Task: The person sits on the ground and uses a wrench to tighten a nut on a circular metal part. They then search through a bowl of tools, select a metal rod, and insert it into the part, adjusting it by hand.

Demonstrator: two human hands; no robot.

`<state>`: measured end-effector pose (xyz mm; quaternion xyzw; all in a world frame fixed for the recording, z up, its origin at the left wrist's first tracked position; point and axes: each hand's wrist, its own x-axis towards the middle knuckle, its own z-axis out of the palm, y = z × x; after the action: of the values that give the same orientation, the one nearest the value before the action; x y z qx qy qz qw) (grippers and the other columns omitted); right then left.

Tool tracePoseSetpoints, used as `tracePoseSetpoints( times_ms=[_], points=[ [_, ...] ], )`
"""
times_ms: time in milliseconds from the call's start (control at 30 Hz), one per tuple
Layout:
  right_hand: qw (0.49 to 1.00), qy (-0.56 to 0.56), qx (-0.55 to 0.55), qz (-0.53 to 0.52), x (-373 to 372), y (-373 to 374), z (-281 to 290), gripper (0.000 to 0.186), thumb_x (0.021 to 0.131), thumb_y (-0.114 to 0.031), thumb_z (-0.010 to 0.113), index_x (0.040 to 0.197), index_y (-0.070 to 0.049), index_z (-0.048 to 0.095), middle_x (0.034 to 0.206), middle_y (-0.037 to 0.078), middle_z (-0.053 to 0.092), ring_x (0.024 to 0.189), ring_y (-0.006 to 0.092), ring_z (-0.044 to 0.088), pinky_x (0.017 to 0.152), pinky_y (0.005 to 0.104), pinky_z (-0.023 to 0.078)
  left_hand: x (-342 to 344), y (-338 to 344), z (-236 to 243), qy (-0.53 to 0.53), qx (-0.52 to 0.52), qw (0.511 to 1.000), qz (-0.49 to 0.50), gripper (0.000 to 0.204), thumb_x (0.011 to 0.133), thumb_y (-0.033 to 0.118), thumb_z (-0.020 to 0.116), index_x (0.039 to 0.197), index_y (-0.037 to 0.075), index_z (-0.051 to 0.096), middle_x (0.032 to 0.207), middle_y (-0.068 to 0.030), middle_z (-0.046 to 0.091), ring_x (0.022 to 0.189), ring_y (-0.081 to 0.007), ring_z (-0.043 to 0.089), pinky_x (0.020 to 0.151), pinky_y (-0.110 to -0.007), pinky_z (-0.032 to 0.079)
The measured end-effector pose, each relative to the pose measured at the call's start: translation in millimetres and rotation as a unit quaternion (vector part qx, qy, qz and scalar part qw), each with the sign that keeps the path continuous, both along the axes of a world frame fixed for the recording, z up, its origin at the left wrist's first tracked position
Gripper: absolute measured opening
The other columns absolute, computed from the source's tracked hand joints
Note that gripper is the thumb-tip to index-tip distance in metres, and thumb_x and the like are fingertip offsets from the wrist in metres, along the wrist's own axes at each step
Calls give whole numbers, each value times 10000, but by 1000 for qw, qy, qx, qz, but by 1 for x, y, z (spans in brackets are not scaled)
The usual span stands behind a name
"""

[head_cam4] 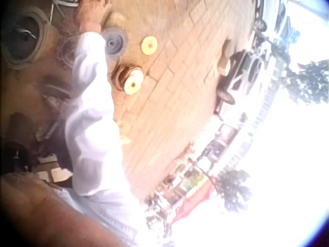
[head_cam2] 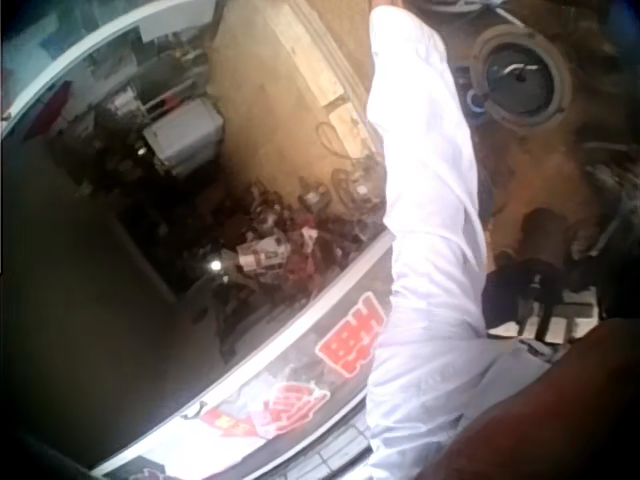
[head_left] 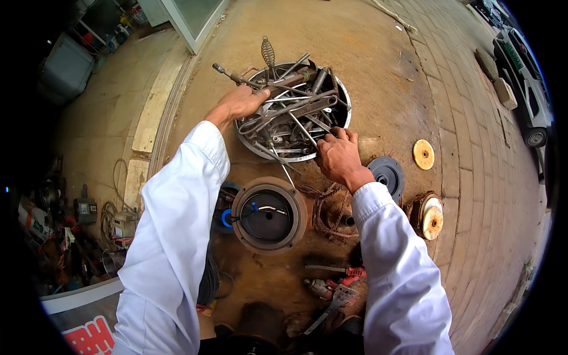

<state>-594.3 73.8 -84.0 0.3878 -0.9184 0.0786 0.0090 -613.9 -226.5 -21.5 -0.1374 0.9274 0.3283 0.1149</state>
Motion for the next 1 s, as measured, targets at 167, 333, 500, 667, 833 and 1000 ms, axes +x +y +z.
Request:
tracePoseSetpoints(
  times_ms=[167,333,500,667,833,1000],
  points=[
    [1000,6,-10,11,-2,2,-4,162,856,-175,617,956,-91,712,1059,99,686,1220,328,515,1080,538,316,35,32,16,10,-87,993,-74,636,997,567,485,1024,-28,711,1065,-267,712,1025,-455,669,874,-508,500],
    [1000,-5,2,25,-10,4,-3,187,865,-191,623,992,-88,714,1058,106,674,1266,336,496,1105,527,310,59,46,24,54,-81,991,-95,613,1010,557,474,1151,0,684,977,-284,708,966,-466,675,850,-525,512],
    [997,-1,49,52,-34,16,-5,172,856,-182,621,976,-97,710,1046,87,673,1266,322,500,1110,492,325,36,-16,8,155,12,987,26,485,1016,389,504,1036,-46,719,792,-187,701,796,-306,704,764,-425,513],
    [997,42,-16,70,-49,18,-21,137,844,-129,585,898,-100,707,1010,76,677,1204,287,550,1077,466,377,26,-69,-12,124,-14,982,139,365,944,245,563,1132,-28,716,1155,-248,699,1110,-395,654,994,-430,479],
    [998,34,-11,56,-51,24,-24,141,828,-112,584,895,-98,707,1018,82,678,1206,287,556,1083,455,380,31,-37,-25,51,-218,973,-50,366,907,239,610,1230,101,711,1226,-199,653,1213,-370,578,1097,-494,396],
    [998,14,25,48,-48,13,-11,148,834,-97,570,893,-79,704,1020,95,677,1222,294,550,1098,450,373,39,-41,-29,79,-298,949,-58,291,827,261,674,1095,194,766,1359,-141,561,1191,-342,601,1077,-637,314]
  ],
)
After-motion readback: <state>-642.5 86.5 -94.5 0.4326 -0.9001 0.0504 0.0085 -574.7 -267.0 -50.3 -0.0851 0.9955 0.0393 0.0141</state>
